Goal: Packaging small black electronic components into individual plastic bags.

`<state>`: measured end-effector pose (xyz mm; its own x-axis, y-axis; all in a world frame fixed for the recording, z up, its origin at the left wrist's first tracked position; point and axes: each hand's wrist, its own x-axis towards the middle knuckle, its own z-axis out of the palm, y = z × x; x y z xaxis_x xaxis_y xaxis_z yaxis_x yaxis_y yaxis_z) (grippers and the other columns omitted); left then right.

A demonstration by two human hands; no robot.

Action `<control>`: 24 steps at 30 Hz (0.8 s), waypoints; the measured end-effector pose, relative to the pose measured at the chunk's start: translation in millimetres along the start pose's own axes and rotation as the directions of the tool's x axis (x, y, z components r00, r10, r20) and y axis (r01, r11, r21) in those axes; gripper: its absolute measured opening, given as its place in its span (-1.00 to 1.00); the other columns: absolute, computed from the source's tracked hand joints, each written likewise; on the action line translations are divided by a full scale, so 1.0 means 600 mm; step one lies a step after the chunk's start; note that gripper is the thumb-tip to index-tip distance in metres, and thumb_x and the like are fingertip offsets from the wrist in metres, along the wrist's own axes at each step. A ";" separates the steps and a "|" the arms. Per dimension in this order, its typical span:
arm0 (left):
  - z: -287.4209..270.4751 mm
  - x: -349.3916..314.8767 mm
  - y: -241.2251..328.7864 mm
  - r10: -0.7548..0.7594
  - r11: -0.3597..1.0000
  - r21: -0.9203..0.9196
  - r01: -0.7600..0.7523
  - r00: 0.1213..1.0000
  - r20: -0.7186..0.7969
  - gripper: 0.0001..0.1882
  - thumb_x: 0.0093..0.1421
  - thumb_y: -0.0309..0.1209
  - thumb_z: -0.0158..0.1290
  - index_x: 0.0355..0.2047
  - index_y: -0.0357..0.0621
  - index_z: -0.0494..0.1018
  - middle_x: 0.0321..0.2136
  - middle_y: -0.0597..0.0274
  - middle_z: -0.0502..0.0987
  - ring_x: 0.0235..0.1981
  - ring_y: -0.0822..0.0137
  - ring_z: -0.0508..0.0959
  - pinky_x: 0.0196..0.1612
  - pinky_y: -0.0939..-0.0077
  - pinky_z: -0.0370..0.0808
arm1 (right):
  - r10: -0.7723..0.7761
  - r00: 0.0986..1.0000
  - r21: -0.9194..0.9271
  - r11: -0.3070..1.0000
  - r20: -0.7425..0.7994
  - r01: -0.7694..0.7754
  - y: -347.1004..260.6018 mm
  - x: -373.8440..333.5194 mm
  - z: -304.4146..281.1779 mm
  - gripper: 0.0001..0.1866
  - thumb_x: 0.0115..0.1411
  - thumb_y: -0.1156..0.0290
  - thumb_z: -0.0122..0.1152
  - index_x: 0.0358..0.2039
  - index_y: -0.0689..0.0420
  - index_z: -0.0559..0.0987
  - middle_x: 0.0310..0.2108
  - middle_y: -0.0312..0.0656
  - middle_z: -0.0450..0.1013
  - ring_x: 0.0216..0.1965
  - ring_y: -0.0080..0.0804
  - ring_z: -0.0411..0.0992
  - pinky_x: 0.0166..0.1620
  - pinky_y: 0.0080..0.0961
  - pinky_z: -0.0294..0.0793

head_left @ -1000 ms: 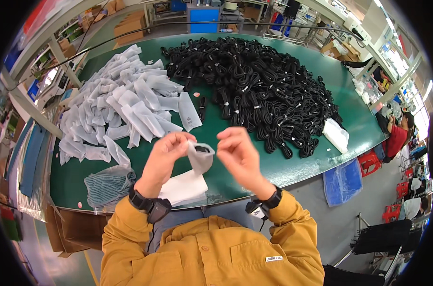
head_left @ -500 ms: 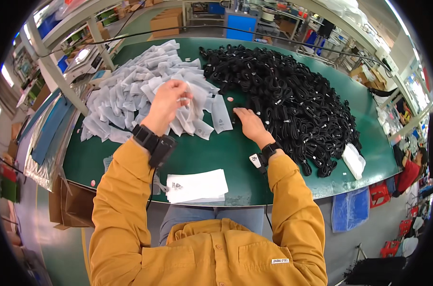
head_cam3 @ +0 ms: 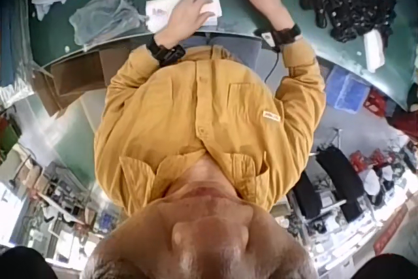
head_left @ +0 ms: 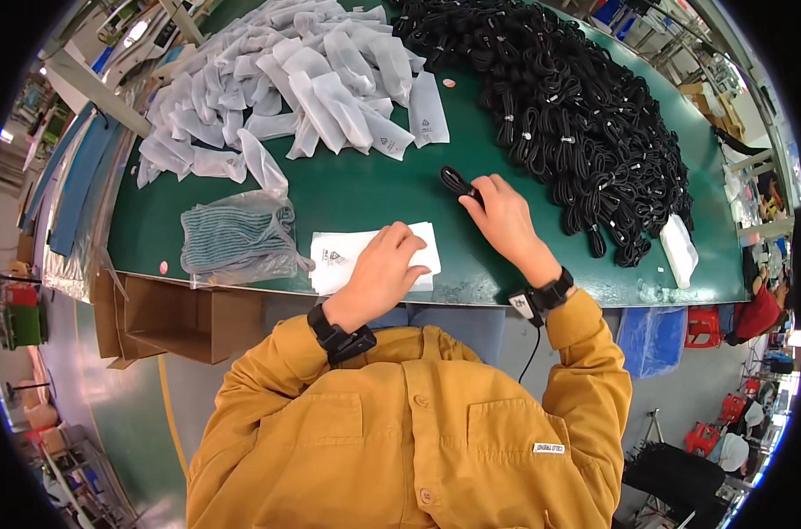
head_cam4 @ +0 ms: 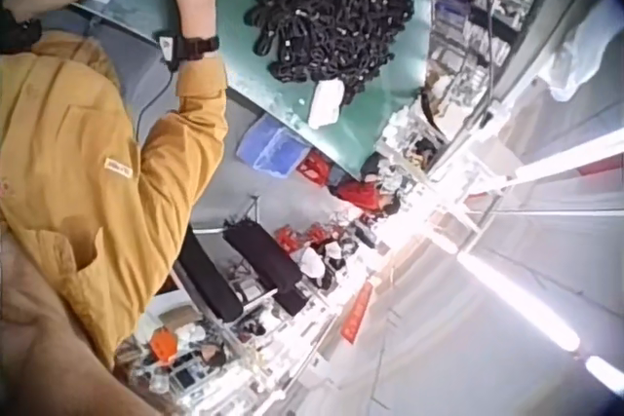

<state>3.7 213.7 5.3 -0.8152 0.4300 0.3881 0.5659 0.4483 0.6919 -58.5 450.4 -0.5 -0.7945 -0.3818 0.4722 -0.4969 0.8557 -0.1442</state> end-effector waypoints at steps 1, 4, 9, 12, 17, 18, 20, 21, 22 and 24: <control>0.002 -0.006 0.001 0.041 0.998 0.057 -0.039 0.998 -0.040 -0.77 0.03 -0.53 0.26 -0.31 -0.25 0.48 -0.39 0.11 0.42 -0.33 0.08 0.47 -0.26 0.29 0.46 | 0.158 0.984 0.206 0.963 0.085 -0.172 -0.015 -0.007 -0.012 -0.68 0.10 0.38 0.39 -0.25 0.20 0.44 -0.44 -0.14 0.40 -0.38 -0.33 0.44 -0.34 -0.35 0.44; -0.004 -0.017 -0.003 0.057 0.998 0.034 -0.057 0.998 -0.013 -0.78 0.02 -0.54 0.25 -0.33 -0.27 0.46 -0.39 0.10 0.41 -0.28 0.03 0.46 -0.21 0.28 0.46 | 0.387 0.860 0.521 0.685 0.333 -0.510 -0.053 -0.026 -0.043 -0.68 0.14 0.42 0.37 -0.25 0.22 0.39 -0.50 -0.18 0.42 -0.46 -0.43 0.47 -0.40 -0.44 0.44; 0.002 -0.026 -0.019 0.094 0.993 0.071 -0.094 0.996 0.001 -0.83 0.05 -0.57 0.22 -0.35 -0.27 0.46 -0.39 0.10 0.41 -0.29 0.06 0.49 -0.25 0.28 0.46 | 0.414 0.839 0.575 0.612 0.353 -0.544 -0.095 -0.059 -0.059 -0.69 0.17 0.46 0.35 -0.24 0.23 0.36 -0.52 -0.17 0.46 -0.50 -0.50 0.48 -0.45 -0.50 0.42; 0.006 -0.027 -0.021 -0.051 0.998 -0.037 0.051 0.999 -0.005 -0.86 0.08 -0.58 0.20 -0.35 -0.29 0.47 -0.40 0.11 0.43 -0.36 0.13 0.49 -0.28 0.35 0.48 | 0.384 0.890 0.589 0.671 0.245 -0.451 -0.111 -0.078 -0.058 -0.68 0.16 0.46 0.37 -0.21 0.23 0.38 -0.47 -0.14 0.48 -0.49 -0.47 0.48 -0.45 -0.50 0.42; -0.008 -0.019 -0.016 -0.233 0.962 -0.147 0.232 0.972 0.008 -0.90 0.14 -0.59 0.16 -0.33 -0.30 0.46 -0.43 0.13 0.48 -0.47 0.27 0.49 -0.32 0.51 0.49 | 0.258 0.965 0.509 0.824 0.050 -0.247 -0.128 -0.100 -0.062 -0.69 0.11 0.48 0.38 -0.20 0.19 0.44 -0.41 -0.11 0.48 -0.47 -0.28 0.49 -0.44 -0.42 0.42; -0.007 -0.019 -0.017 -0.232 0.962 -0.146 0.231 0.973 0.009 -0.90 0.14 -0.59 0.16 -0.33 -0.30 0.46 -0.43 0.13 0.48 -0.47 0.27 0.49 -0.32 0.51 0.49 | 0.223 0.974 0.452 0.865 0.039 -0.216 -0.131 -0.101 -0.067 -0.70 0.10 0.49 0.38 -0.20 0.18 0.46 -0.40 -0.11 0.48 -0.47 -0.23 0.49 -0.43 -0.40 0.42; -0.005 -0.022 -0.017 -0.357 0.890 -0.301 0.344 0.934 0.011 -0.89 0.14 -0.60 0.15 -0.33 -0.31 0.46 -0.45 0.13 0.49 -0.47 0.28 0.49 -0.30 0.53 0.48 | 0.187 0.982 0.393 0.901 0.030 -0.184 -0.135 -0.103 -0.074 -0.71 0.09 0.50 0.38 -0.20 0.17 0.47 -0.39 -0.11 0.48 -0.46 -0.19 0.49 -0.43 -0.38 0.43; -0.005 -0.023 -0.017 -0.418 0.839 -0.375 0.394 0.908 0.019 -0.89 0.14 -0.60 0.15 -0.32 -0.32 0.46 -0.46 0.13 0.49 -0.47 0.28 0.49 -0.29 0.55 0.47 | 0.151 0.988 0.351 0.924 0.031 -0.152 -0.136 -0.103 -0.076 -0.72 0.09 0.50 0.38 -0.21 0.16 0.48 -0.40 -0.11 0.47 -0.46 -0.16 0.48 -0.43 -0.37 0.43; -0.006 -0.024 -0.016 -0.417 0.840 -0.374 0.394 0.909 0.019 -0.89 0.14 -0.60 0.15 -0.32 -0.32 0.46 -0.46 0.13 0.49 -0.47 0.28 0.49 -0.29 0.55 0.47 | 0.114 0.993 0.308 0.944 0.034 -0.119 -0.137 -0.103 -0.078 -0.73 0.09 0.51 0.37 -0.22 0.15 0.49 -0.40 -0.12 0.46 -0.46 -0.14 0.47 -0.43 -0.36 0.43; -0.009 -0.023 -0.013 -0.436 0.811 -0.413 0.415 0.899 0.047 -0.89 0.14 -0.61 0.15 -0.31 -0.30 0.46 -0.42 0.14 0.50 -0.42 0.29 0.51 -0.29 0.52 0.47 | 0.078 0.996 0.264 0.961 0.038 -0.085 -0.136 -0.102 -0.079 -0.74 0.08 0.51 0.36 -0.22 0.14 0.50 -0.41 -0.13 0.45 -0.46 -0.12 0.47 -0.43 -0.34 0.43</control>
<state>9.8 200.3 -2.1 -0.9737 0.2273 0.0185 0.0693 0.2179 0.9735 47.6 420.4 23.7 -0.8435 -0.3267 0.4263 -0.5016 0.7627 -0.4082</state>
